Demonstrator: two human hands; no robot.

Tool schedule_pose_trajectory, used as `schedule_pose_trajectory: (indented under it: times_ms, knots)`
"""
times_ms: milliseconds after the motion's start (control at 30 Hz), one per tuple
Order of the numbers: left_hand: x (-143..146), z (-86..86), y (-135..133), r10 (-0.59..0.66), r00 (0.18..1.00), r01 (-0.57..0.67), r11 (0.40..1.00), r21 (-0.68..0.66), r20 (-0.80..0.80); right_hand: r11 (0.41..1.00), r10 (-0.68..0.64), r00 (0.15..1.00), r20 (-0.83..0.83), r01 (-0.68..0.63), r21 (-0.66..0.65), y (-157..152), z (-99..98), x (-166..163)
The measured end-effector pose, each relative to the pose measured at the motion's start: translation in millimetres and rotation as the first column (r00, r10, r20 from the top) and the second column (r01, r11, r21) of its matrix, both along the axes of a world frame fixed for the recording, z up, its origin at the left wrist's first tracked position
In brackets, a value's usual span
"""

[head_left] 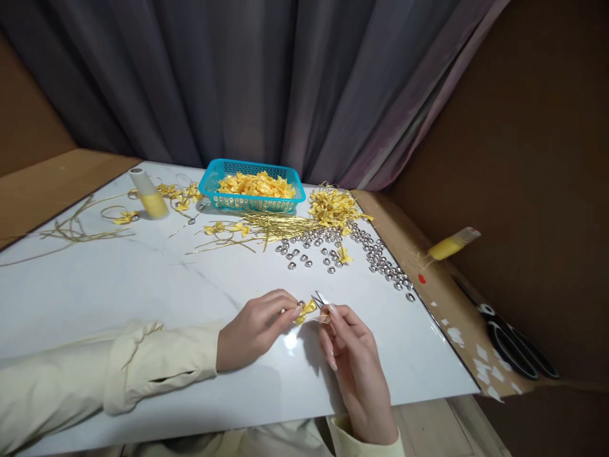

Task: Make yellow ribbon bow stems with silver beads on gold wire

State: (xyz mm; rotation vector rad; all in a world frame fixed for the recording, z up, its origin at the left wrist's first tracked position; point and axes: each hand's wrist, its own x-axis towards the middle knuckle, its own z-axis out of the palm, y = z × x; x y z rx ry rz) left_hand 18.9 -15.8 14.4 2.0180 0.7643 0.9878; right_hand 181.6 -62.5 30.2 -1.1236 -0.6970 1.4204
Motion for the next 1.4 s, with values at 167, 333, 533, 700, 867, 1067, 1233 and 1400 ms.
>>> schedule_pose_trajectory:
  times_ms: [167,333,533,700,867,1067,1233,1400]
  knots:
    - [0.4,2.6,-0.1,-0.004,1.000,0.004,1.000,0.004,-0.015,0.998,-0.060,0.995,0.077,0.057,0.035,-0.1,-3.1,-2.2]
    - [0.7,4.3,-0.4,-0.049,0.998,0.049,0.999,-0.012,-0.032,0.994,-0.103,0.991,0.088,0.098,0.053,4.6,-4.7,-6.9]
    - [0.7,5.1,-1.3,-0.087,0.995,0.086,0.996,-0.037,-0.038,0.985,-0.148,0.989,0.026,0.145,0.092,9.6,-0.4,-18.8]
    - [0.4,4.0,0.0,-0.056,0.998,0.053,0.996,-0.068,-0.032,0.985,-0.133,0.983,0.123,0.117,0.130,7.1,-0.4,-10.8]
    - [0.7,1.8,1.7,-0.019,1.000,0.017,0.995,-0.102,-0.019,0.997,0.015,0.974,0.228,-0.031,0.067,1.8,-0.3,0.0]
    - [0.4,1.6,1.1,-0.017,1.000,0.015,0.993,-0.114,-0.024,0.993,0.029,0.948,0.317,-0.063,0.096,-0.4,0.3,4.3]
    - [0.5,0.4,1.5,-0.014,1.000,0.011,0.993,-0.119,-0.026,0.993,0.077,0.926,0.369,-0.105,0.056,1.9,4.2,14.4]
    - [0.5,-0.4,1.6,-0.018,1.000,0.016,0.992,-0.122,-0.019,0.986,0.149,0.854,0.499,-0.168,-0.008,1.2,6.3,26.3]
